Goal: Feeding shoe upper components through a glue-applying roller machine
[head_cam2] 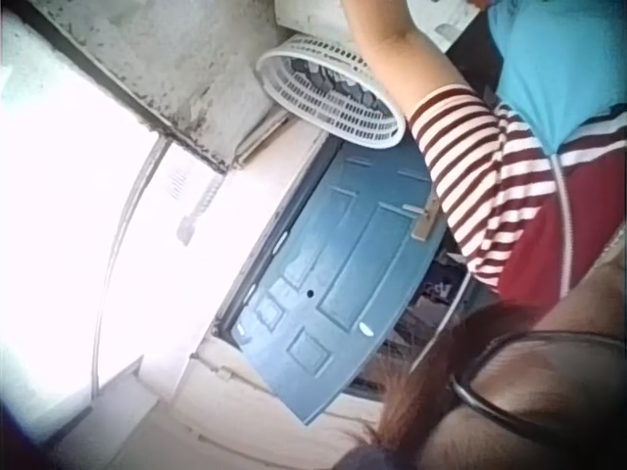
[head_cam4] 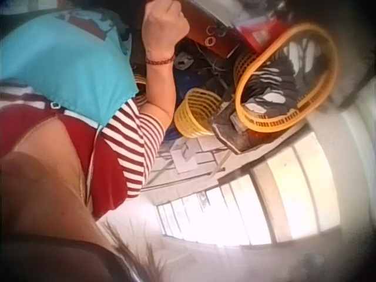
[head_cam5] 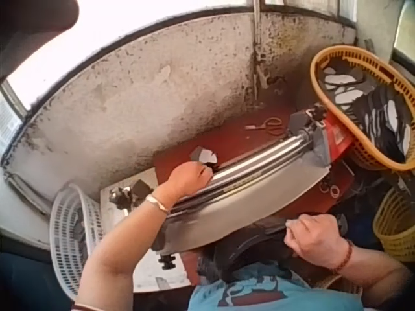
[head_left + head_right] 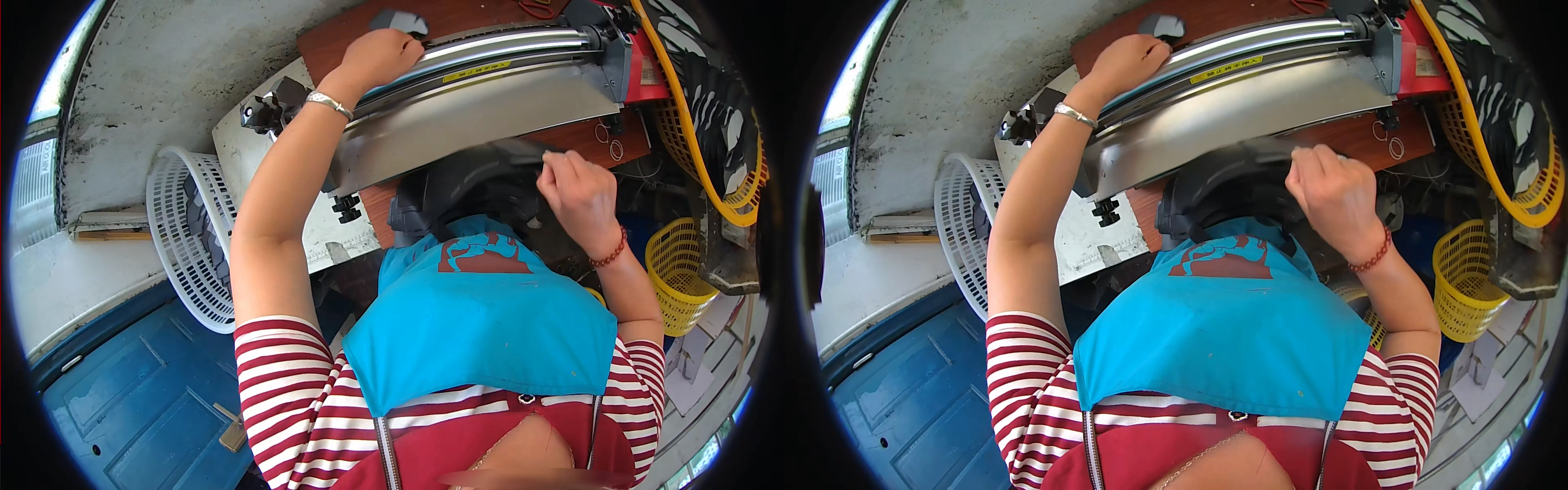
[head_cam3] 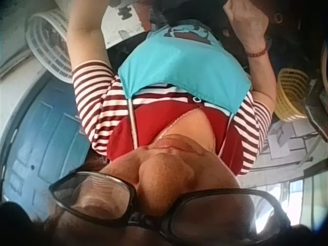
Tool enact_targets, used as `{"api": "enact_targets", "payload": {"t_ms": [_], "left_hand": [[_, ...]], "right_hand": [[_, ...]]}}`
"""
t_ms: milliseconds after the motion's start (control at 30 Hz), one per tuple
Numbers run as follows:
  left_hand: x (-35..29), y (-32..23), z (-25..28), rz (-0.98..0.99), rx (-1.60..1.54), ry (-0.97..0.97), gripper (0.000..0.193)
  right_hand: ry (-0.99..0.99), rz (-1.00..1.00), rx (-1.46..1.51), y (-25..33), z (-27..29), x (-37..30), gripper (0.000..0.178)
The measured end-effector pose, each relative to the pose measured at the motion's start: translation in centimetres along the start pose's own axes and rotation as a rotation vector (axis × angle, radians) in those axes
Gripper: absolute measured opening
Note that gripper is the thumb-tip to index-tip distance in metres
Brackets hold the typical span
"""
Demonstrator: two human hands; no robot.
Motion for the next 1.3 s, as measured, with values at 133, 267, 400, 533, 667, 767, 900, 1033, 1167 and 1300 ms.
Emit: {"api": "enact_targets", "payload": {"t_ms": [133, 267, 400, 533, 667, 767, 900, 1033, 1167, 1300], "left_hand": [[0.4, -0.1, -1.8, 0.161, 0.005, 0.191, 0.065], [0.3, -0.2, -1.9, 0.198, 0.033, 0.214, 0.068], [0.6, 1.5, -1.8, 0.185, -0.037, 0.199, 0.057], [1.4, 3.3, 0.3, 0.130, -0.138, 0.043, 0.030], [1.8, 3.3, 3.9, 0.216, -0.316, -0.064, 0.023], [2.0, 2.3, 7.0, 0.338, -0.392, -0.104, 0.019], [0.8, 1.8, 10.4, 0.476, -0.602, -0.304, 0.030], [-0.5, -0.4, 11.9, -0.047, -0.261, -0.606, 0.046], [-1.1, -1.7, 5.9, -0.282, 0.220, -0.466, 0.030], [1.3, 0.2, -1.6, 0.012, -0.014, 0.123, 0.031]], "right_hand": [[-0.035, -0.061, -0.075, -0.3, -3.8, 1.9, 0.015], [0.083, -0.076, -0.031, 1.1, -7.6, 1.6, 0.012], [0.043, -0.044, 0.157, 1.7, -8.6, -0.3, 0.012], [0.330, -0.002, 0.167, 3.5, -14.3, -5.5, 0.011], [0.394, -0.032, -0.044, 2.7, -20.2, -9.9, 0.026], [0.526, 0.009, 0.017, 2.7, -21.9, -11.0, 0.025], [0.281, 0.008, 0.287, 3.3, -14.5, -7.3, 0.020], [0.134, -0.061, 0.237, 1.7, -3.0, -3.0, 0.024], [0.029, -0.055, -0.121, -0.9, 0.5, 1.0, 0.015], [0.070, -0.011, -0.166, -1.9, -5.1, 3.2, 0.009]]}}
Point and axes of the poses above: each hand's wrist, its own x-axis towards the middle knuckle, its own z-axis out of the back of the hand, y = z × x, the point moved 6 cm from there along x, towards the middle knuckle, and after that the axes turned 8 degrees about -y, right-handed, at the moved point
